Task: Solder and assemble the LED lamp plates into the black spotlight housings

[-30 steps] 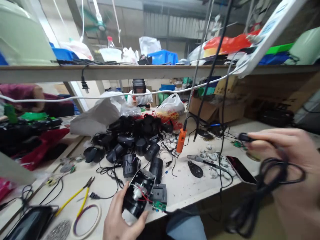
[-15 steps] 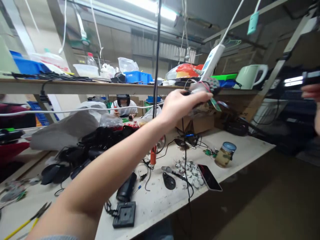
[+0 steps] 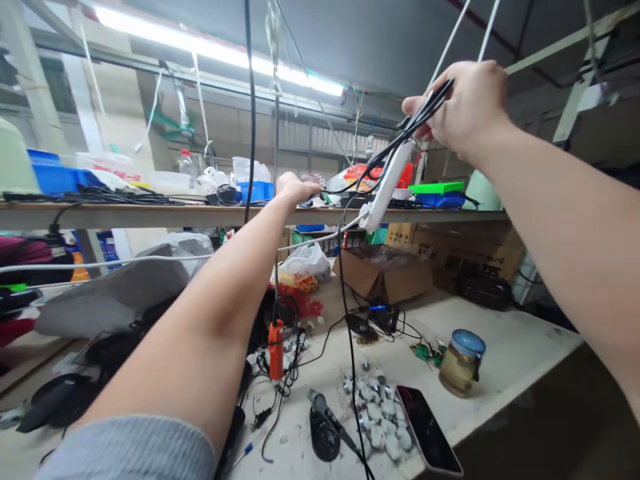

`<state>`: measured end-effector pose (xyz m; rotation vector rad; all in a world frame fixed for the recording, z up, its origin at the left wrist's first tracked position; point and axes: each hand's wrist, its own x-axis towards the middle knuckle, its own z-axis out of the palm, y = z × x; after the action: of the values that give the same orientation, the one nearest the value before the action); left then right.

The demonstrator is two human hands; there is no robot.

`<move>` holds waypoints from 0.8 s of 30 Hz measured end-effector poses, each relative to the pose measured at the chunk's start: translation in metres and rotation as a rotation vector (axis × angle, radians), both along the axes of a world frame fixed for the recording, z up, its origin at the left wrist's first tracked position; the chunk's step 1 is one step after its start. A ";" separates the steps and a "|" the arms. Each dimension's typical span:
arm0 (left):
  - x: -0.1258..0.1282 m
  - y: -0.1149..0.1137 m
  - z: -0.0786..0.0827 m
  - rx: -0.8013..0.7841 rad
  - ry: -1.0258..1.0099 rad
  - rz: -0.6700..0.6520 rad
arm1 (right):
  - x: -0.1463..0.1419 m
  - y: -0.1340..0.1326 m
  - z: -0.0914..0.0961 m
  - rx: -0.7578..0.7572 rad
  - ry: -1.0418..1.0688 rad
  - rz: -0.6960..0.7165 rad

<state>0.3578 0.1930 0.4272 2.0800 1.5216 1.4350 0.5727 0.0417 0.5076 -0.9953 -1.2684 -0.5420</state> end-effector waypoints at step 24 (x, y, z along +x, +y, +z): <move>0.093 -0.135 -0.153 -0.367 -0.546 -1.030 | -0.033 0.025 0.010 -0.513 -0.490 -0.921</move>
<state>0.4509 0.0583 0.2744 1.6054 0.3291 1.0382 0.5394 0.0671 0.5173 -1.9892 -1.3553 -1.2589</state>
